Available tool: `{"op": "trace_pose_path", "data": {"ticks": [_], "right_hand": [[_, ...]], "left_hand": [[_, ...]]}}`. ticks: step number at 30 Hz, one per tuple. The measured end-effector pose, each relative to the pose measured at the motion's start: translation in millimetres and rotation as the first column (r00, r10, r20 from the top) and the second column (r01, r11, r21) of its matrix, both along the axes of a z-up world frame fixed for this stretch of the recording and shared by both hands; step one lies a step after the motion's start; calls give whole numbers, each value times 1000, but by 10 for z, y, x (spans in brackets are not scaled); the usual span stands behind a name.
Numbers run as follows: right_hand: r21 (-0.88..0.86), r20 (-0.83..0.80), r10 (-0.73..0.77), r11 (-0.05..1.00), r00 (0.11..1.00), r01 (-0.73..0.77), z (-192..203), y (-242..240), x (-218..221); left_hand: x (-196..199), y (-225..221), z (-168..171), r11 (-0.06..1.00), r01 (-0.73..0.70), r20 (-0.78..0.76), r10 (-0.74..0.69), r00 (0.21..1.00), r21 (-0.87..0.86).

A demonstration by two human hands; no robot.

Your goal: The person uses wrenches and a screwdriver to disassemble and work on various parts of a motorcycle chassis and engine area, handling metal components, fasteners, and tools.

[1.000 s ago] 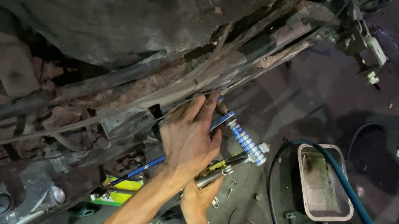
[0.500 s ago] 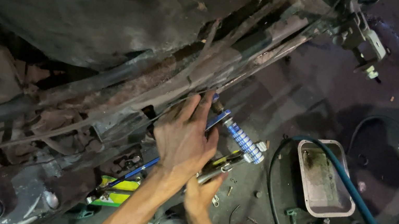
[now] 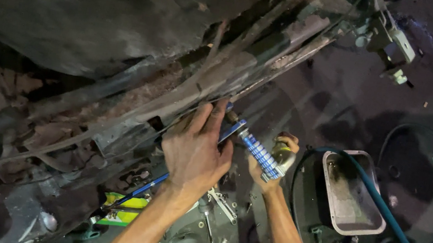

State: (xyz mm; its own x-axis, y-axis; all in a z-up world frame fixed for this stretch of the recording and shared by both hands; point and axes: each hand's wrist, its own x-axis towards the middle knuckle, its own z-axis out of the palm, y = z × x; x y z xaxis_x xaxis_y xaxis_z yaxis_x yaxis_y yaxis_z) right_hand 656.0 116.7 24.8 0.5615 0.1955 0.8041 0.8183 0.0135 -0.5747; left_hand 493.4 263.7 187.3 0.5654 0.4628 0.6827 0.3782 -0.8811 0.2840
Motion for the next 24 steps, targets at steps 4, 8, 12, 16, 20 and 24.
{"op": "trace_pose_path", "data": {"ticks": [4,8,12,16,20,24], "right_hand": [[13,15,25,1000,1000,-25,-101,10,59],[19,39,43,999,998,-44,-244,-59,142],[25,64,53,998,997,-55,-314,-107,242],[22,14,43,999,999,-43,-182,-67,169],[-46,-113,-34,999,993,29,-199,-25,-42],[-133,-179,-122,986,976,99,-530,-123,-336]], "left_hand": [[-4,21,3,1000,6,19,-5,1000,-12],[-13,13,-36,999,29,40,-27,999,-27],[3,1,-83,998,33,48,-31,998,-44],[26,22,-130,998,41,65,-38,997,-46],[7,34,-94,997,59,51,-56,997,-58],[12,40,-70,996,73,42,-70,997,-59]]}}
